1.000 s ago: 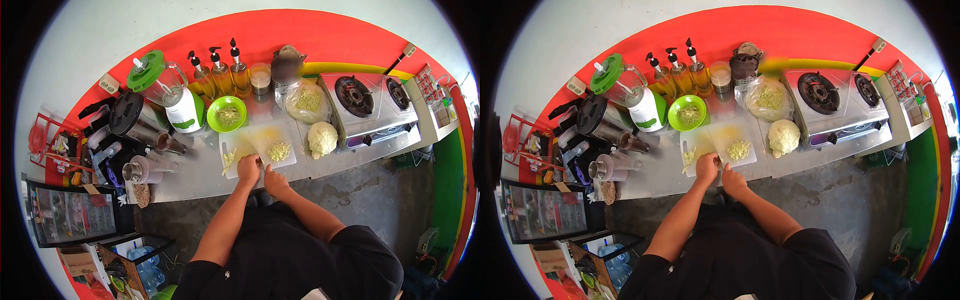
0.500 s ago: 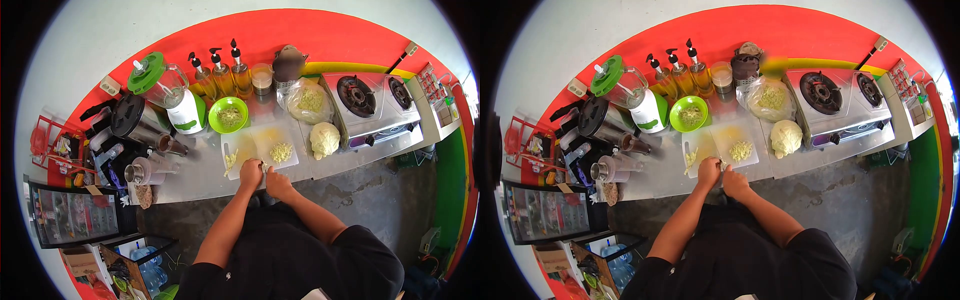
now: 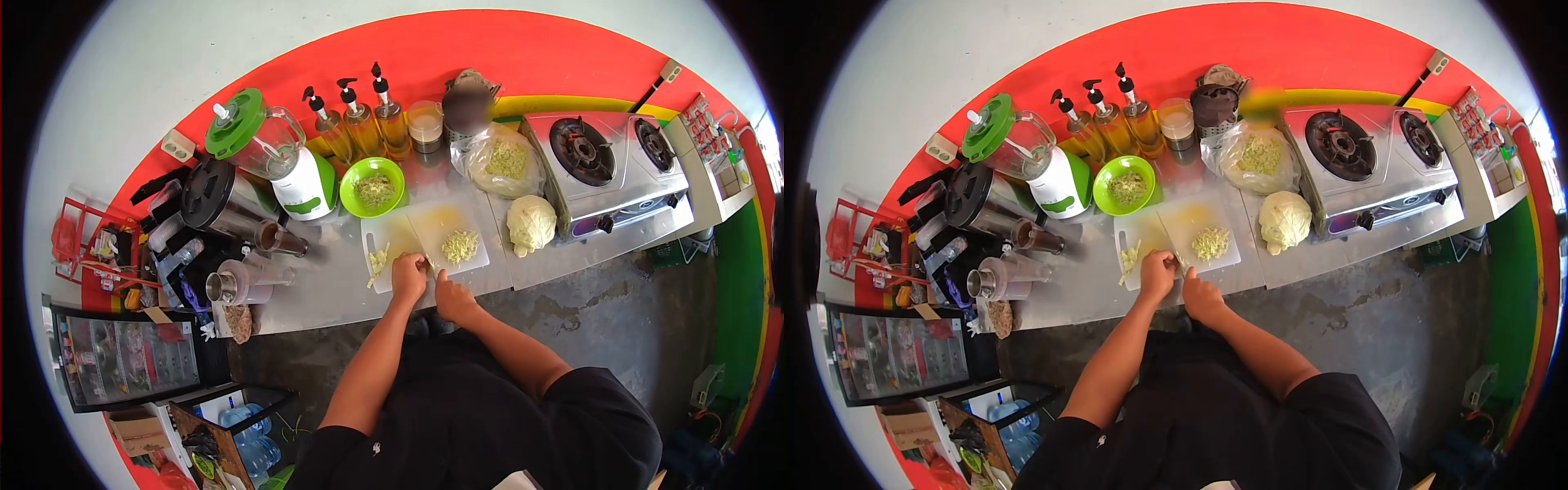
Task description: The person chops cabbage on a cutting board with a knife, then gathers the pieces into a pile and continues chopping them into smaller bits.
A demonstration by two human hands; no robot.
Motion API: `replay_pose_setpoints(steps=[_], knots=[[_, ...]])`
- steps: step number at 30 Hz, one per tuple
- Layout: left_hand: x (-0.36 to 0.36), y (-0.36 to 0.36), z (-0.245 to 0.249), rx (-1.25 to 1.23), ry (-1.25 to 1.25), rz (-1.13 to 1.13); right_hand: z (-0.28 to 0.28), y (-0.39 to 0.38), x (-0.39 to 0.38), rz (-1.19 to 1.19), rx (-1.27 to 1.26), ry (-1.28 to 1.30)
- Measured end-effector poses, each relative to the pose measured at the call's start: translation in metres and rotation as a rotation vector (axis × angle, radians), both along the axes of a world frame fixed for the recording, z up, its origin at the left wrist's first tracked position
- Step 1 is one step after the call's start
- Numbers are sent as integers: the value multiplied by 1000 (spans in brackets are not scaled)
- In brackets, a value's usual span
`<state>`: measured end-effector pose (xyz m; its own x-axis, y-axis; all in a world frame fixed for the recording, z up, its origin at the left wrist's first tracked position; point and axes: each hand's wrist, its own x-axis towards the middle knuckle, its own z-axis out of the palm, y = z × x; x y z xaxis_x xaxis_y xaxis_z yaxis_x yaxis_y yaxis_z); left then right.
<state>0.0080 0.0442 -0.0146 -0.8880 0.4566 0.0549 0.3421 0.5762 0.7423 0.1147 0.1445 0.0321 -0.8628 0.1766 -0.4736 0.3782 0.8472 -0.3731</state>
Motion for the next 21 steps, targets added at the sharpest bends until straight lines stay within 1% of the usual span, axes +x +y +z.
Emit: replay_pose_setpoints(steps=[2, 5, 9, 11, 15, 17, 20, 21], knots=[[-3, 0, -2, -3, -27, -11, -5, 2, -2, -21, 16, 65], [-6, -2, -4, 11, 6, -33, 9, 4, -1, 18, -7, 12], [-5, -2, -6, -4, 13, -42, 1, -1, 1, 30, -32, 23], [-3, -2, -3, 21, -28, -10, -4, 0, -2, -26, -34, 62], [-8, -3, -11, 78, -37, -24, 5, 4, -3, -12, -33, 36], [-9, -3, -14, 7, 42, -32, 16, -2, 0, -6, -57, 12], [-7, -3, -4, 30, -13, -41, 2, -4, -2, -22, -28, 26], [-8, -3, -8, 33, -13, -40, 2, -3, -3, -21, -25, 27]])
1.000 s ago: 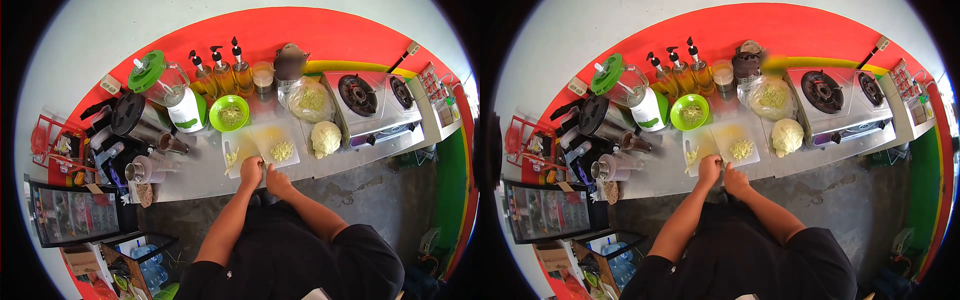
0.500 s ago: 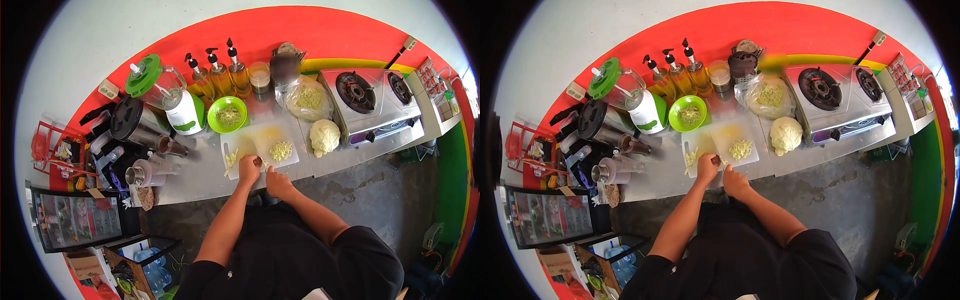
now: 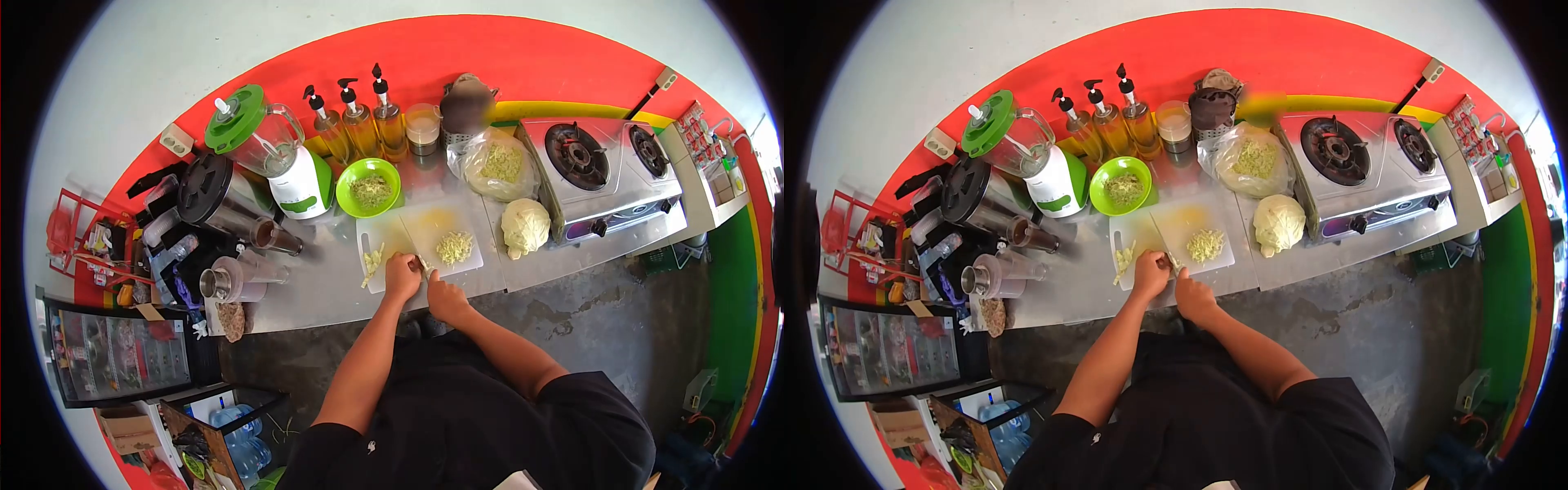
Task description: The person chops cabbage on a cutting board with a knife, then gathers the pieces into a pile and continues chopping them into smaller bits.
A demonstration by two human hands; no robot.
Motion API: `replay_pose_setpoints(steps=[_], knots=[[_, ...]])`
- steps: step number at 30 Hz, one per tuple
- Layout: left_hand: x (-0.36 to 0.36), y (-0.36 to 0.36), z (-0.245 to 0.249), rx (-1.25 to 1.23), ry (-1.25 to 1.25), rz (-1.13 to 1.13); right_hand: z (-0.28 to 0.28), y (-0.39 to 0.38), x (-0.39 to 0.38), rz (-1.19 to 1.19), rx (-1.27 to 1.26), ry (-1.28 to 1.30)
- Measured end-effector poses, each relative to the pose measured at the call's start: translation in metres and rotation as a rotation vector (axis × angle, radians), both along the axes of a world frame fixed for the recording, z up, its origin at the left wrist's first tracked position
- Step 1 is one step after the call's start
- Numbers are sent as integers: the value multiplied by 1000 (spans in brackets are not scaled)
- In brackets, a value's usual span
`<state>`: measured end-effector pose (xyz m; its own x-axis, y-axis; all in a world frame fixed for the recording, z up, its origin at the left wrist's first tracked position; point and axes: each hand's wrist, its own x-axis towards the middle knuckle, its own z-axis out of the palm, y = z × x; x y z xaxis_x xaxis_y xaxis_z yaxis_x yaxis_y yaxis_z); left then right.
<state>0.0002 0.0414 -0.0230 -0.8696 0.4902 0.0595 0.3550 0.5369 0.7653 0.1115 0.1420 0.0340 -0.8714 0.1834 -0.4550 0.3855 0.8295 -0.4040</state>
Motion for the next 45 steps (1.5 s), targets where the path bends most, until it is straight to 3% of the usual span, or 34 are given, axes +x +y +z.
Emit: replay_pose_setpoints(steps=[5, 9, 18, 23, 27, 32, 45], knots=[[-1, -3, -22, -50, 85, 10, 12, 2, 0, 14, -9, -4], [11, -3, -11, -53, 63, 30, 1, -2, 1, -4, -18, 28], [38, -3, 5, -73, 339, 82, -3, -3, -2, 43, 54, -21], [41, -9, 6, -110, 459, -24, -1, 4, -7, 31, 0, 1], [41, -13, 7, -137, 434, -51, 2, -2, -6, 35, 20, 3], [40, -10, 14, -11, 186, 105, -13, 6, -16, 83, 57, -17], [27, -20, 1, 78, 81, 91, 2, -1, -14, 44, 23, 2]])
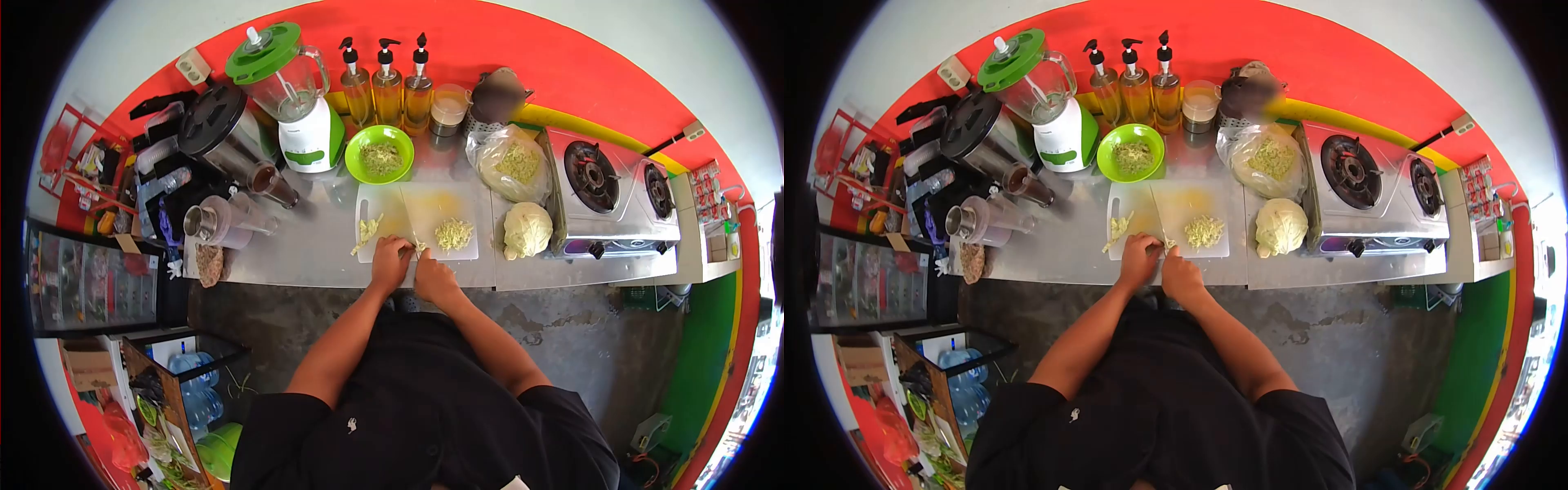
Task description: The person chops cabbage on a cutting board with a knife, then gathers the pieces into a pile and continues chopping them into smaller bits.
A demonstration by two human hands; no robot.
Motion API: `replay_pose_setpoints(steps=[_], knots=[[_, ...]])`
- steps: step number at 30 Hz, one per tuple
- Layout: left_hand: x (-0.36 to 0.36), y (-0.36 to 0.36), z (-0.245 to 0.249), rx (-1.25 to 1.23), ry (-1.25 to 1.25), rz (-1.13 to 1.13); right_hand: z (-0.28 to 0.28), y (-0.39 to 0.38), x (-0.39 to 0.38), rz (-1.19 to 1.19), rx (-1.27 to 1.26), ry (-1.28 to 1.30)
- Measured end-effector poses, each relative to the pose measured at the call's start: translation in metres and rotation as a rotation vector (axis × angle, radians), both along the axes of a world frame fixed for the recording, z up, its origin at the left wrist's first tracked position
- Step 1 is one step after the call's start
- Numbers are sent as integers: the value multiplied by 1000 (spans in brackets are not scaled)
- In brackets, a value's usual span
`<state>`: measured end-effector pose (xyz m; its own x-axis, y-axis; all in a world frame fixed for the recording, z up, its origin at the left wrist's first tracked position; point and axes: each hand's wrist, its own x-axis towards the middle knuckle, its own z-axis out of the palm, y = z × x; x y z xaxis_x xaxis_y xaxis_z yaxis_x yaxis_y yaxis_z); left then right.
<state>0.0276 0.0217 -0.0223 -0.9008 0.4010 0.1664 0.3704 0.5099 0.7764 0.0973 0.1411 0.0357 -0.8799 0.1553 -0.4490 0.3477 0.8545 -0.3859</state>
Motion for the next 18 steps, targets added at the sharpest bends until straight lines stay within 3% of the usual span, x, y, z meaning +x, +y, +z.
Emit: replay_pose_setpoints(steps=[2, 11, 18], knots=[[-1, 0, 2, -12, -17, -2, 9, 0, 1, 5, -30, -88], [-3, -2, 5, 32, -84, -41, -7, 6, -5, 23, -6, -39], [0, -5, 13, -21, 35, -67, 4, -7, 1, -24, 31, -85]])
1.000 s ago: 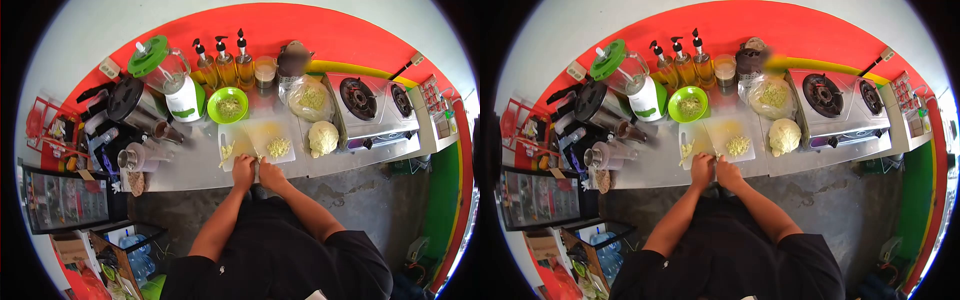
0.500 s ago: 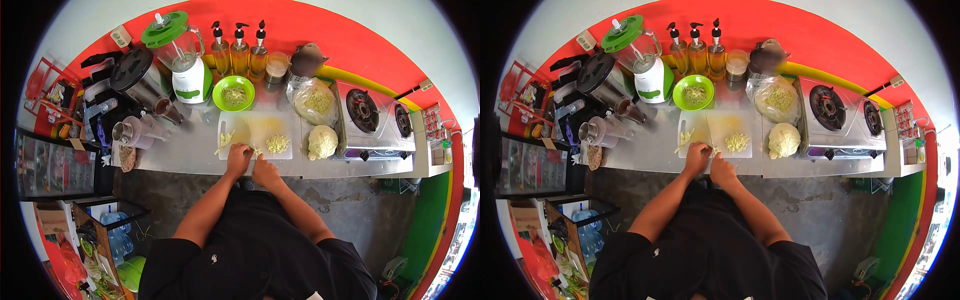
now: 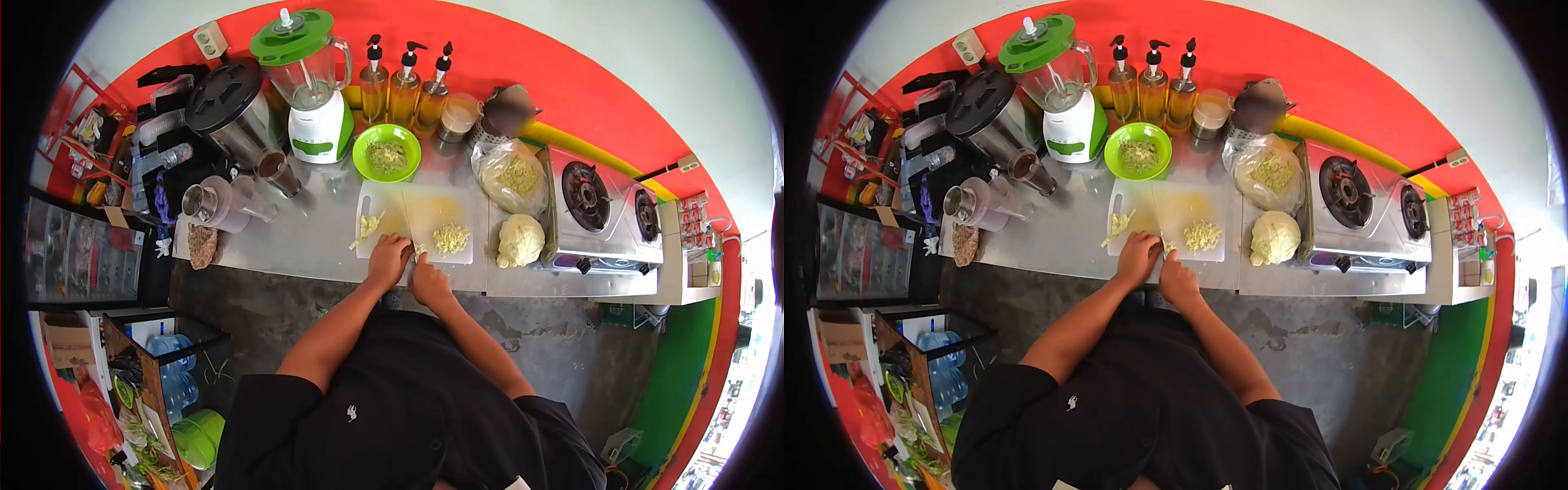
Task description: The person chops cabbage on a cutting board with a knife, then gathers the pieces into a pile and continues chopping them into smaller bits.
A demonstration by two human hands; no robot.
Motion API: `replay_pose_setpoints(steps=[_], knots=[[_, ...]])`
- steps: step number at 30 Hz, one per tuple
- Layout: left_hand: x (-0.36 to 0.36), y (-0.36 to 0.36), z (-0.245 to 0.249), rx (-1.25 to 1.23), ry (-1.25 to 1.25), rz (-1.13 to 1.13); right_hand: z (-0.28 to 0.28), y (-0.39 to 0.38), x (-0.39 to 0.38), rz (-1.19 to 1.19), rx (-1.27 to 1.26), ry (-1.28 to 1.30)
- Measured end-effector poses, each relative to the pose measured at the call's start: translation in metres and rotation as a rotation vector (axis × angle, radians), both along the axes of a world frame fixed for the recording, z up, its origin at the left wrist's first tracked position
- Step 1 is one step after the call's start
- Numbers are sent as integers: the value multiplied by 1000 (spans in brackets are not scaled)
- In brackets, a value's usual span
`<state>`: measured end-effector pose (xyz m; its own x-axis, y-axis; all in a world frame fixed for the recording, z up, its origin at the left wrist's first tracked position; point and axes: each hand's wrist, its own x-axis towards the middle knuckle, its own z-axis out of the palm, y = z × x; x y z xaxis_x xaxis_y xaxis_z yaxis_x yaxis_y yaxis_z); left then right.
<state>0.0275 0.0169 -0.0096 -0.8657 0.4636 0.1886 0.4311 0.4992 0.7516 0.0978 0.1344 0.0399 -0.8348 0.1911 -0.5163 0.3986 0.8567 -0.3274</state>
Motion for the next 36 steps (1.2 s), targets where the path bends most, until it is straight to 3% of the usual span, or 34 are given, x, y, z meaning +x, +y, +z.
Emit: replay_pose_setpoints(steps=[7, 11, 24, 36], knots=[[-4, -14, -1, 64, -13, -112, -5, 2, 3, 46, 7, -29], [-13, -9, -12, 21, -137, -56, -22, -2, 1, 8, 21, 38], [-18, -6, -9, 40, -187, -46, -6, 2, -3, 6, 15, -1], [-18, -17, 2, 23, -13, -154, 4, 2, -6, 39, 24, -49]])
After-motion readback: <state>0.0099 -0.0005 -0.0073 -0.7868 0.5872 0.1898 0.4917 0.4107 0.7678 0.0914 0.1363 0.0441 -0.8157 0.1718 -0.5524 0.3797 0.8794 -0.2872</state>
